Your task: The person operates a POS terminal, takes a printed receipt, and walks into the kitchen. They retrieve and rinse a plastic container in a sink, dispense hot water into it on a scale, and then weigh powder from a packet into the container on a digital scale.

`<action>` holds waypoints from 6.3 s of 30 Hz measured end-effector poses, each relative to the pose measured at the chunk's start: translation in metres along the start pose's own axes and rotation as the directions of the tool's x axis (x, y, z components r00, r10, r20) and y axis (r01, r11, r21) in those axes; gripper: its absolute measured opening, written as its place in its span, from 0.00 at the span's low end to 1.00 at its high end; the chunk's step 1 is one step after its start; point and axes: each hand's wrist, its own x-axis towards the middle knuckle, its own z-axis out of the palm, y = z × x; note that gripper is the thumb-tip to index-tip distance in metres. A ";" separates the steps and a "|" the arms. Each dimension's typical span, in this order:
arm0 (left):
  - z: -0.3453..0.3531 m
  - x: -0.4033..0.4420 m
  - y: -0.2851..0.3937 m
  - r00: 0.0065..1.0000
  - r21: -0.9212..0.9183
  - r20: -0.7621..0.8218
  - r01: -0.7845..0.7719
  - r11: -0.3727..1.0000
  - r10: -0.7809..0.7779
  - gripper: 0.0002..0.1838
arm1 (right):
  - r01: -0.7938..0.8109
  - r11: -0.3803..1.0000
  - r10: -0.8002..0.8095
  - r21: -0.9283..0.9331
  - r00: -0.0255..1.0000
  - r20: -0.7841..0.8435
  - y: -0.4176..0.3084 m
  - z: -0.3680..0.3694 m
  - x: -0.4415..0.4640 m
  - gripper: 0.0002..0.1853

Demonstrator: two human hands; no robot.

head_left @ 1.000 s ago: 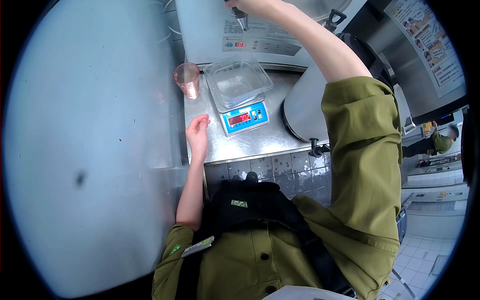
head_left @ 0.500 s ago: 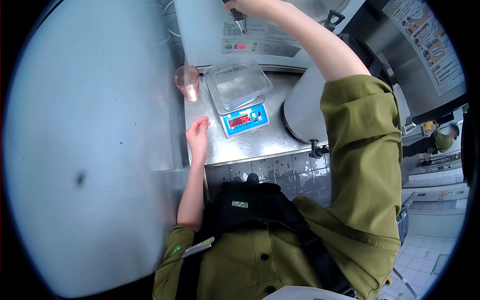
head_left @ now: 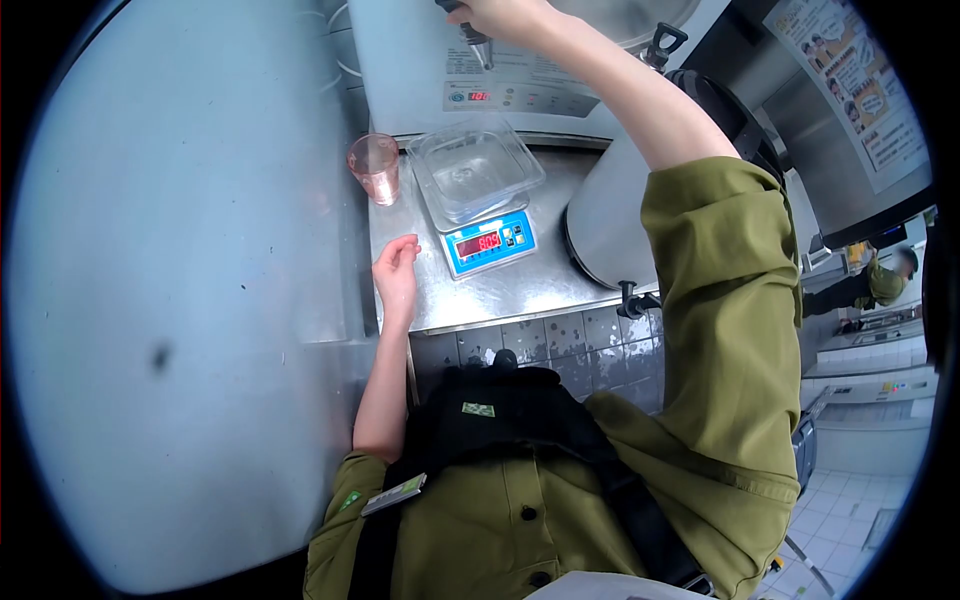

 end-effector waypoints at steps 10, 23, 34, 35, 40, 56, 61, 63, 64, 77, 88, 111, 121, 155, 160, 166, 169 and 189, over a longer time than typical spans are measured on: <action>0.000 -0.003 -0.004 1.000 0.001 0.012 0.001 1.000 -0.001 0.09 | -0.043 0.999 0.043 0.018 0.999 0.015 -0.003 -0.001 -0.002 0.07; 0.015 0.008 0.007 0.999 -0.010 0.024 0.044 0.999 -0.043 0.11 | -0.009 0.985 0.082 0.174 0.904 -0.419 -0.011 -0.017 -0.016 0.33; 0.063 0.059 0.024 0.958 -0.024 0.106 0.270 0.963 -0.266 0.08 | -0.781 0.353 0.926 0.515 0.369 -0.076 -0.078 0.200 -0.310 0.12; 0.063 0.060 0.026 0.961 -0.038 0.089 0.265 0.964 -0.261 0.07 | -0.789 0.367 0.921 0.493 0.382 -0.074 -0.070 0.213 -0.310 0.12; 0.036 0.019 0.040 0.972 -0.047 0.005 0.235 0.971 -0.235 0.05 | -0.862 0.007 0.952 0.507 0.162 0.261 -0.027 0.238 -0.289 0.26; -0.020 -0.191 0.080 0.867 -0.209 -0.439 0.159 0.965 -0.238 0.07 | -0.594 -0.562 0.579 0.576 0.214 0.787 -0.032 0.212 -0.252 0.22; -0.034 -0.231 0.099 0.911 -0.221 -0.320 0.196 0.955 -0.261 0.05 | -0.530 -0.663 0.452 0.530 0.281 0.847 -0.065 0.194 -0.247 0.19; -0.043 -0.244 0.109 0.932 -0.221 -0.245 0.214 0.952 -0.266 0.04 | -0.497 -0.637 0.526 0.589 0.278 0.804 -0.079 0.209 -0.247 0.20; -0.046 -0.250 0.116 0.937 -0.199 -0.224 0.227 0.953 -0.269 0.03 | -0.474 -0.609 0.554 0.636 0.320 0.769 -0.086 0.212 -0.249 0.23; -0.045 -0.279 0.130 0.951 0.035 0.109 0.286 0.958 -0.288 0.05 | -0.297 -0.859 0.376 0.417 0.187 0.908 -0.202 0.069 -0.477 0.14; 0.254 -0.328 0.081 0.743 0.135 0.584 0.308 0.942 -0.326 0.05 | -0.238 -0.713 0.698 0.659 -0.323 0.638 -0.207 -0.137 -0.817 0.24; 1.231 -0.611 -0.072 -0.165 0.382 0.924 0.462 0.800 -0.345 0.04 | -0.058 -0.015 0.357 0.998 -0.933 -0.049 0.118 -0.439 -1.309 0.20; 1.577 -0.781 -0.132 -0.213 0.433 0.902 0.443 0.785 -0.377 0.05 | -0.038 -0.028 0.314 0.999 -0.949 -0.027 0.336 -0.578 -1.585 0.19; 2.735 -1.286 -0.357 -0.087 0.340 0.923 0.644 0.685 -0.375 0.04 | -0.030 -0.117 0.494 0.993 -0.869 0.032 1.268 -0.991 -2.529 0.19; 2.889 -1.303 -0.380 -0.005 0.228 0.944 0.732 0.642 -0.329 0.03 | -0.065 -0.171 0.496 0.983 -0.868 0.029 1.420 -1.032 -2.619 0.20; 3.062 -1.300 -0.410 0.231 0.054 0.905 0.771 0.635 -0.358 0.02 | -0.111 -0.249 0.586 0.962 -0.808 0.058 1.600 -1.090 -2.707 0.18; 3.140 -1.285 -0.430 0.391 -0.066 0.864 0.712 0.699 -0.318 0.04 | -0.246 -0.322 0.684 0.914 -0.728 0.045 1.697 -1.103 -2.756 0.20; 3.443 -1.037 -0.480 0.902 -0.409 0.345 0.393 0.824 -0.259 0.05 | -0.402 -0.557 0.797 0.727 -0.013 0.604 2.267 -1.024 -2.729 0.25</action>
